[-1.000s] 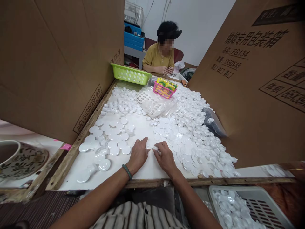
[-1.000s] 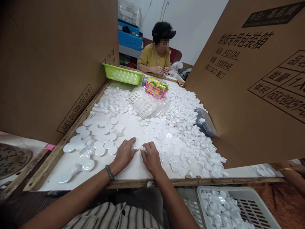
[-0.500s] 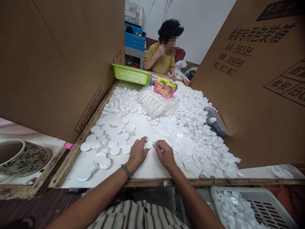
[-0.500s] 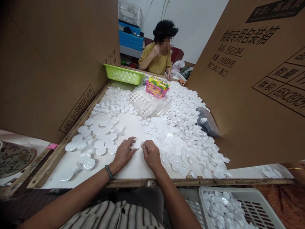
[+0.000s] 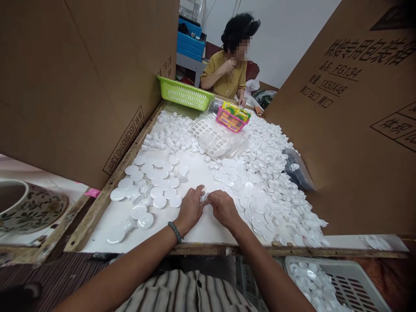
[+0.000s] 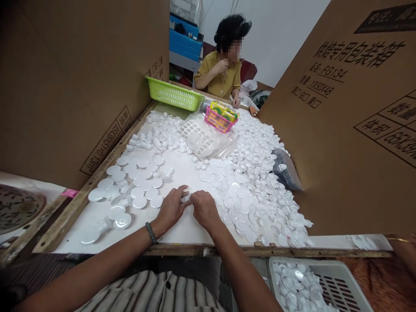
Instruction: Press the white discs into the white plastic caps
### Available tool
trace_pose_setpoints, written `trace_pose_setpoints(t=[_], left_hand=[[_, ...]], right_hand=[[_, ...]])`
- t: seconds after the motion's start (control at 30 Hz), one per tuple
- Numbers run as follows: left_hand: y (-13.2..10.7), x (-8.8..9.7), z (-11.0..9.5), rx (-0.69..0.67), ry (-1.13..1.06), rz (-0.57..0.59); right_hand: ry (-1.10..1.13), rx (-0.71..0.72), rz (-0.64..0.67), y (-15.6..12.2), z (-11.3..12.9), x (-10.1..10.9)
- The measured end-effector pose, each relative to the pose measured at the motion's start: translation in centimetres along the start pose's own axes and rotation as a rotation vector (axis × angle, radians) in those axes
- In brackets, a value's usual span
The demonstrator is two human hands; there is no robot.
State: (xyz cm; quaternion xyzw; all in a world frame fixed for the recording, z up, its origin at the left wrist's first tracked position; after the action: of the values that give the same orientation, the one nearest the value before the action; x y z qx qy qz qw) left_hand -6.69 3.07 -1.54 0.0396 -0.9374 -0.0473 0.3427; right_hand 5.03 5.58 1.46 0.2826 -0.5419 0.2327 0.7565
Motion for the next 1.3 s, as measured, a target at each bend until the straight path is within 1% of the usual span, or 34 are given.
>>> trace_pose_setpoints(t=[0.17, 0.37, 0.47, 0.5, 0.57, 0.63, 0.7, 0.77, 0.8, 0.87, 0.93, 1.0, 1.1, 1.2, 1.3], left_hand=[[0.1, 0.1, -0.1, 0.01, 0.007, 0.013], [0.1, 0.1, -0.2, 0.011, 0.034, 0.012], [-0.1, 0.2, -0.1, -0.006, -0.003, 0.013], [-0.1, 0.3, -0.1, -0.012, -0.023, 0.014], [-0.1, 0.5, 0.0, -0.018, -0.064, 0.011], [-0.1, 0.7, 0.0, -0.013, -0.096, 0.017], [0.0, 0.9, -0.2, 0.011, -0.138, 0.046], [0.2, 1.0, -0.3, 0.062, -0.189, 0.085], [0.4, 1.0, -0.4, 0.101, -0.21, 0.104], [0.7, 0.9, -0.4, 0.186, -0.24, 0.145], [1.0, 0.7, -0.4, 0.285, -0.264, 0.185], [1.2, 0.4, -0.2, 0.384, -0.301, 0.211], [1.3, 0.2, -0.2, 0.495, -0.379, 0.232], [1.3, 0.2, -0.4, 0.547, -0.43, 0.236], [1.4, 0.1, -0.2, 0.587, -0.415, 0.239]], right_hand=[[-0.144, 0.037, 0.096, 0.9, 0.2, 0.0], [-0.096, 0.076, 0.12, 1.8, 0.3, 0.2], [-0.046, 0.048, 0.089, 1.6, 0.3, 0.4], [-0.001, 0.014, 0.056, 1.3, 0.1, 0.5], [0.159, -0.104, -0.027, 0.6, -0.3, 0.5], [0.391, -0.265, -0.103, -0.3, -1.0, 0.2], [0.623, -0.389, -0.139, -1.3, -1.5, -0.2], [0.76, -0.424, -0.157, -2.0, -1.7, -0.5], [0.774, -0.408, -0.165, -2.3, -1.6, -0.5], [0.707, -0.336, -0.182, -2.8, -1.4, -0.3], [0.593, -0.249, -0.204, -3.2, -1.2, -0.3], [0.484, -0.198, -0.238, -3.5, -1.1, -0.4], [0.351, -0.174, -0.269, -3.7, -1.1, -0.6], [0.265, -0.16, -0.248, -3.6, -1.1, -0.7], [0.249, -0.176, -0.215, -3.3, -1.1, -0.6]])
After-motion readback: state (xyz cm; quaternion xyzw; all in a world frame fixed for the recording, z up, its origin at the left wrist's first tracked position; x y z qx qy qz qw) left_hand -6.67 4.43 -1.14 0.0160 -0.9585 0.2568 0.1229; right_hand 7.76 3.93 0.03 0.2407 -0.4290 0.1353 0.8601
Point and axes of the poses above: each hand's wrist, its own y-axis towards the middle knuckle, its own x-axis out of the back of the hand, z = x × y, the point moved 4 cm from there along y, towards the middle knuckle, and after that the axes turned 2 degrees about x, right-handed, at the moved point
